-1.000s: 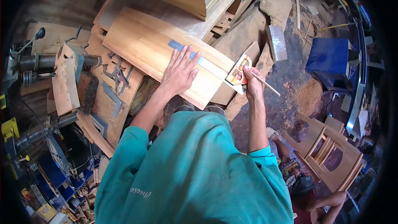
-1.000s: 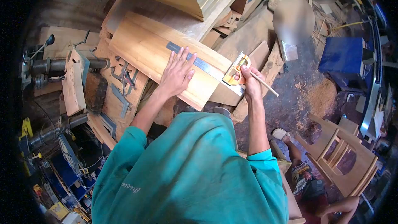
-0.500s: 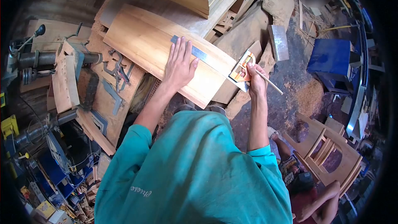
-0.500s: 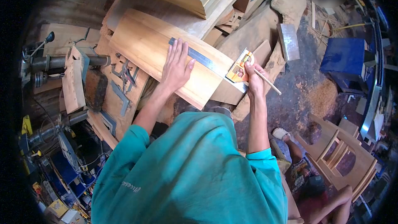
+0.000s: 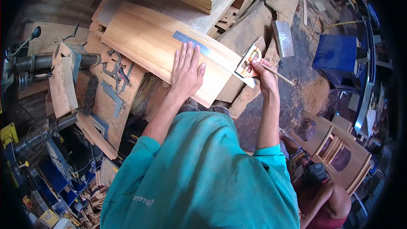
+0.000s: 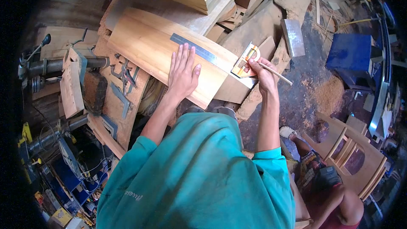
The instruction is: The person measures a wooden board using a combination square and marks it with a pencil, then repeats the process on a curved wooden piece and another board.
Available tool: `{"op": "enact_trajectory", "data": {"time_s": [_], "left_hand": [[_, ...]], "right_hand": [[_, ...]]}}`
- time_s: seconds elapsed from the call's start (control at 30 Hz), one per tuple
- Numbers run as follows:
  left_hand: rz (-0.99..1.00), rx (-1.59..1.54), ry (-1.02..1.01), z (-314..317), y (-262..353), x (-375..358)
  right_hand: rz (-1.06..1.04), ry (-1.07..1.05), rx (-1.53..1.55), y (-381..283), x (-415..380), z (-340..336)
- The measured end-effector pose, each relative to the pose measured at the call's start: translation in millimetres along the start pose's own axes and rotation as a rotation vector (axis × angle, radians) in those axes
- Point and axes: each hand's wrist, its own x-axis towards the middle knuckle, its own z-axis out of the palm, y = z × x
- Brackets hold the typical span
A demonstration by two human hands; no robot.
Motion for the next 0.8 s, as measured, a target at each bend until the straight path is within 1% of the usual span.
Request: {"op": "enact_trajectory", "data": {"time_s": [0.03,0.07,0.2,0.3,0.33,0.47,0.63,0.8], "left_hand": [[0.0,0.005,-0.002,0,0,0],[-0.007,-0.006,-0.006,0,0,0],[-0.036,0.008,-0.027,1,3,1],[-0.055,0.034,-0.014,0,7,3],[-0.058,0.03,-0.008,0,8,2],[-0.065,0.019,0.012,2,6,1],[-0.075,0.02,0.014,3,8,3],[-0.104,0.047,-0.006,2,11,5]], "right_hand": [[0.006,-0.01,-0.013,-1,0,-3],[0.019,0.037,0.002,1,1,-6],[-0.025,0.021,-0.01,4,9,-11],[-0.017,0.019,-0.011,4,13,-11],[-0.013,-0.013,-0.059,6,16,-16],[-0.028,-0.034,-0.008,0,9,-4],[-0.031,-0.031,0.075,3,9,-5],[-0.037,-0.031,0.083,4,10,-7]]}}
